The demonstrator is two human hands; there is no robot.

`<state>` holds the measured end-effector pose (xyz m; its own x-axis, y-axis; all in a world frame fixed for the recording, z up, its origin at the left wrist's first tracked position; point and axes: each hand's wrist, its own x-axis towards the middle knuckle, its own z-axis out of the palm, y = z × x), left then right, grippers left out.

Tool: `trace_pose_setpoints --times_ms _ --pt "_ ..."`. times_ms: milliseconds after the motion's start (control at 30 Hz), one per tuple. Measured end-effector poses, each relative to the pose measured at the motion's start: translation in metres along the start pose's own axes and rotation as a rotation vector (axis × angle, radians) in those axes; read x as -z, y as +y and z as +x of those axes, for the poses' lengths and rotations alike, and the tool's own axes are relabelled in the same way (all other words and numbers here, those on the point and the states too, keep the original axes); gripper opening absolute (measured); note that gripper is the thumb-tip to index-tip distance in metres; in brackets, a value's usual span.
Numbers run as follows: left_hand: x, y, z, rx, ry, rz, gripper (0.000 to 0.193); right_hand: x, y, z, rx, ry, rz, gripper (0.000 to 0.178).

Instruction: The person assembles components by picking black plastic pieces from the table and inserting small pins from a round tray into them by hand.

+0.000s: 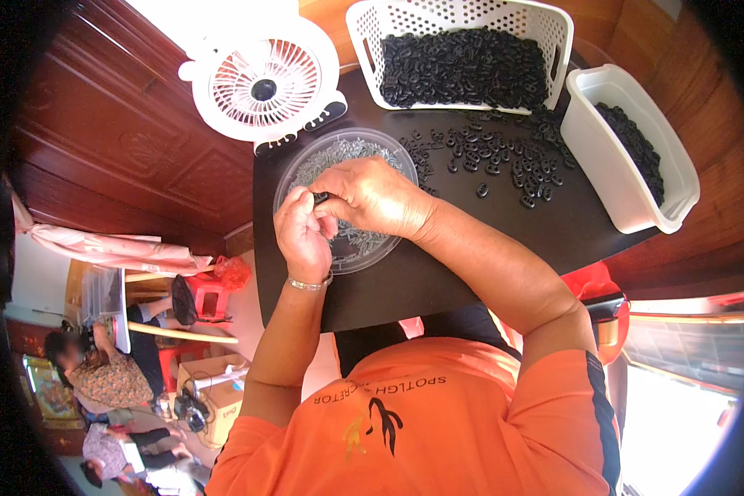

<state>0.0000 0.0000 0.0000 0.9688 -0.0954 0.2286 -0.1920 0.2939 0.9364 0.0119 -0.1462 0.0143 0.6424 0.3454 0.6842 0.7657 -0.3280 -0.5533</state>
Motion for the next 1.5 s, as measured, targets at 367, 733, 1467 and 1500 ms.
trace_pose_setpoints --times_ms 367,733,1467,1500 --pt "0.001 -0.001 -0.001 0.095 0.057 -0.062 0.025 -0.004 -0.002 -0.001 0.023 0.02 -0.07 0.024" --pt "0.008 -0.01 0.005 0.113 0.028 -0.027 0.022 -0.009 0.0 -0.003 -0.013 0.013 -0.109 0.021" --pt "0.004 -0.009 0.008 -0.059 -0.001 0.026 0.024 0.017 0.002 0.003 0.038 0.177 -0.187 0.025" --pt "0.006 -0.008 0.009 -0.069 -0.008 0.045 0.024 0.028 0.001 0.006 0.022 0.204 -0.224 0.027"
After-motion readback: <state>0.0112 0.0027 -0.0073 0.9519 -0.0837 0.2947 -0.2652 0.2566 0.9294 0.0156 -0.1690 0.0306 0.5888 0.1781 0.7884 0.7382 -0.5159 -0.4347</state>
